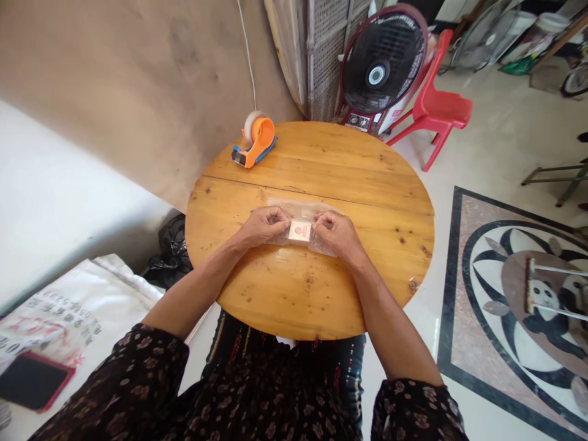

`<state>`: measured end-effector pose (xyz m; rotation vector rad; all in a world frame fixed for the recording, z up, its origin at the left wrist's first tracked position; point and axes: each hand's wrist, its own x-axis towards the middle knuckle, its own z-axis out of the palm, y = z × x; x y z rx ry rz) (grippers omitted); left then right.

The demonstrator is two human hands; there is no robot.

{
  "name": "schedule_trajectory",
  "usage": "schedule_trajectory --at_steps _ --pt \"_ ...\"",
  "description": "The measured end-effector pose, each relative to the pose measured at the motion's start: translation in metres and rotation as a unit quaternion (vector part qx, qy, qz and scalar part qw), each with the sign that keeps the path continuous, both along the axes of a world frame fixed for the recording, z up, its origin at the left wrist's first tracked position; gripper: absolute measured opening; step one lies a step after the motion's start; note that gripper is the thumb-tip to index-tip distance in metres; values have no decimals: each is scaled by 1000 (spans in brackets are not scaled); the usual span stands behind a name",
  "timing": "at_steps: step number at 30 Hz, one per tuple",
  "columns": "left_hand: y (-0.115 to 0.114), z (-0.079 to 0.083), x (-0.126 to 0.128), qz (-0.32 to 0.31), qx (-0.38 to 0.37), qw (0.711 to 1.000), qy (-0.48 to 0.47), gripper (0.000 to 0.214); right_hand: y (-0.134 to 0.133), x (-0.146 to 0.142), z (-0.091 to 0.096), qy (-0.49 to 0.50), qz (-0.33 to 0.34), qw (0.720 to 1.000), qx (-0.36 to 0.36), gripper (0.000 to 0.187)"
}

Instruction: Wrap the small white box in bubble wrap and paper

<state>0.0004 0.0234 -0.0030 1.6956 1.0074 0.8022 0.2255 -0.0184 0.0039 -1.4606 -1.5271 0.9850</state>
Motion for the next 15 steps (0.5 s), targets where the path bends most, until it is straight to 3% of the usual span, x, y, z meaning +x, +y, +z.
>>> schedule_trajectory --at_steps 6,10,15 --pt "-1 2 1 12 -29 999 14 20 0 -2 -6 -59 -11 997 47 15" --pt "-3 5 2 22 -30 999 11 19 -3 -4 -5 -122 13 983 135 24" --pt "-4 7 3 20 -54 998 -6 22 -5 -3 -5 -176 47 958 221 17"
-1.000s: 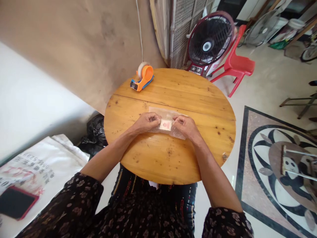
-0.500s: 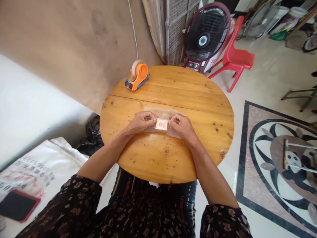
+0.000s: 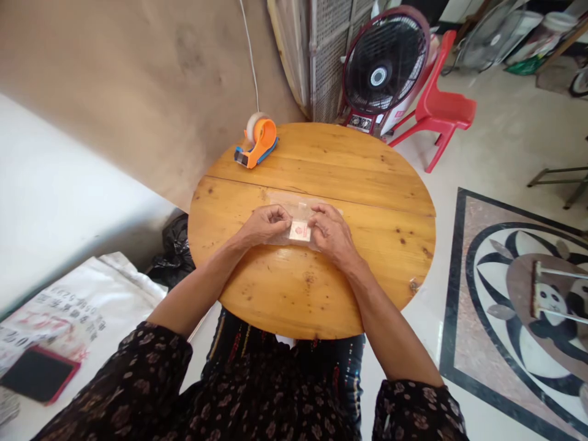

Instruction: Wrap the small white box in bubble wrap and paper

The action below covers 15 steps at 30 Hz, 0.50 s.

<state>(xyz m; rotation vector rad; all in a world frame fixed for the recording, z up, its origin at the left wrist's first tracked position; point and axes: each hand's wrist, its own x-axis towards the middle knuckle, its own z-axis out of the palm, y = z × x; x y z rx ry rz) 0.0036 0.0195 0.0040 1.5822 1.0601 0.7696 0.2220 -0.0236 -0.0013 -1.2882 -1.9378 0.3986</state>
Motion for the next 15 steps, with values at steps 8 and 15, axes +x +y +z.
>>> schedule_trajectory --at_steps 8,15 --pt "1 2 -1 -6 -18 1000 7 22 -4 -4 5 -59 -5 995 75 16" --pt "3 1 0 -15 18 998 57 21 -2 -5 3 -130 13 988 76 23"
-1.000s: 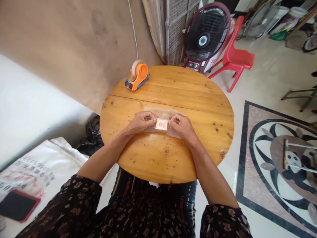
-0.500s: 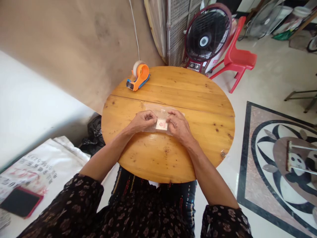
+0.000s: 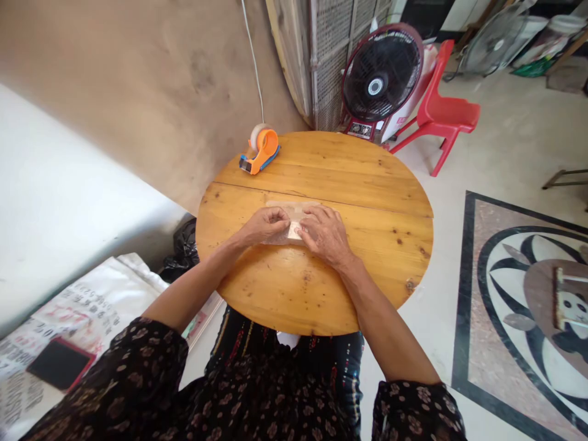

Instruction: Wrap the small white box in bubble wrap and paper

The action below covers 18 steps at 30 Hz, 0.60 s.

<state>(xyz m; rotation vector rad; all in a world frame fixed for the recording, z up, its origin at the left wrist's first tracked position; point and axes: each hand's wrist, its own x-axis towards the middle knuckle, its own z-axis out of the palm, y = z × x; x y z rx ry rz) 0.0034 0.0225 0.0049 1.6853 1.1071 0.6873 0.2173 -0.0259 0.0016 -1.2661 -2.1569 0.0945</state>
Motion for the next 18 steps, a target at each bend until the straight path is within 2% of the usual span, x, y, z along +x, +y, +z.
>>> schedule_trajectory --at_steps 5,12,15,18 --pt "0 5 -5 36 52 990 128 24 2 0 -3 -10 2 1000 -22 27" --pt "-6 14 -21 86 56 962 251 37 2 -3 -8 11 11 1000 -4 28" --pt "-9 18 -24 114 21 951 285 55 2 -5 -7 12 13 1000 2 33" --pt "-12 23 -21 126 -42 947 293 69 3 -6 -8 14 20 1000 1 28"
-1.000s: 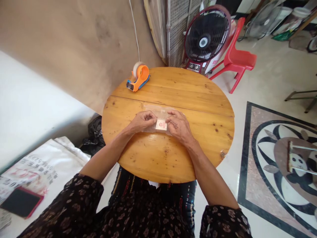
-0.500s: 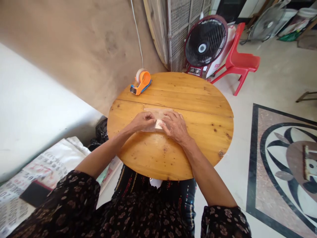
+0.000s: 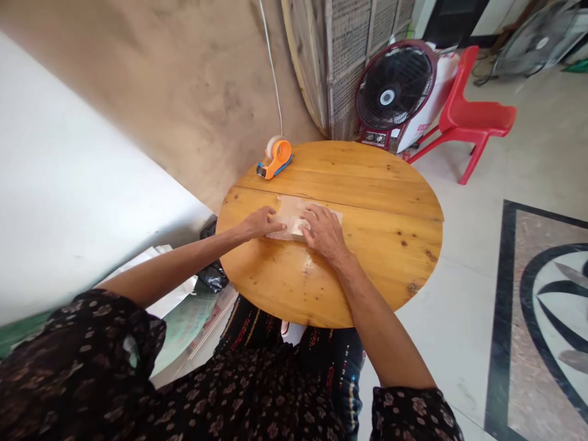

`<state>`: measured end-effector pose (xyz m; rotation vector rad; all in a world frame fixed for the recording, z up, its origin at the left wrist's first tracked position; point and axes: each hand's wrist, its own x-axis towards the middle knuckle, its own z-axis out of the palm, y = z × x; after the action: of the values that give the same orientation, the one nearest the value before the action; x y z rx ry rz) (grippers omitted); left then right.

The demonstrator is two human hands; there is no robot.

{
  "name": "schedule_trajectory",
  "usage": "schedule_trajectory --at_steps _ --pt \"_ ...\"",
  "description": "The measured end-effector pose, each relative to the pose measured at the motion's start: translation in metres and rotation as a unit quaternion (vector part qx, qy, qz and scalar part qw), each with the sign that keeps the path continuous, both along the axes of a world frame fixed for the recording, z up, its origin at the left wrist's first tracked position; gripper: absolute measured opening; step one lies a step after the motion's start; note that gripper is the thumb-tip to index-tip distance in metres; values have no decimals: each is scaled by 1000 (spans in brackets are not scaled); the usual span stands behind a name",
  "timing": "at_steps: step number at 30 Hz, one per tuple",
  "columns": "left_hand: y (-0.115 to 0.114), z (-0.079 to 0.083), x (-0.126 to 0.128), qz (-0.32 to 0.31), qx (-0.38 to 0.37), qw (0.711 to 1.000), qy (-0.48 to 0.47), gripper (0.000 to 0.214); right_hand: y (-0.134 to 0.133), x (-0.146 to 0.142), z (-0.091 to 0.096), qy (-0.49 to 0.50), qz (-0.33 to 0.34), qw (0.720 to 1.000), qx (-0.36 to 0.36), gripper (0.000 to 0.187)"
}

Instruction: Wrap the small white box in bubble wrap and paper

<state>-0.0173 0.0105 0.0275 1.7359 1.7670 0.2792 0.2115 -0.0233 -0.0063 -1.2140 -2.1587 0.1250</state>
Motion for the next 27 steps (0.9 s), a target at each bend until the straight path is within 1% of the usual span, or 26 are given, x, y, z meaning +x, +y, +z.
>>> schedule_trajectory --at_steps 3,5,8,13,15,18,22,27 --pt "-2 4 7 44 -53 997 -26 71 1 1 -4 -6 11 1000 -4 23" --pt "-4 7 12 74 -92 992 -54 61 2 2 -7 -13 17 1000 -6 24" --pt "-4 14 18 102 -136 981 -89 36 3 3 -9 -20 16 1000 -5 25" --pt "-4 19 24 135 -188 962 -141 30 1 0 -6 -25 14 1000 2 26" --pt "-5 17 26 144 -196 955 -171 26 0 -2 -4 -24 14 1000 0 27" --pt "-6 15 29 158 -187 949 -201 21 -1 -4 -2 -24 12 1000 -10 28" --pt "-4 13 34 171 -173 947 -211 15 0 -5 -4 -26 8 1000 -14 29" --pt "-1 17 38 171 -175 944 -220 14 0 -5 -8 -27 4 1000 -12 29"
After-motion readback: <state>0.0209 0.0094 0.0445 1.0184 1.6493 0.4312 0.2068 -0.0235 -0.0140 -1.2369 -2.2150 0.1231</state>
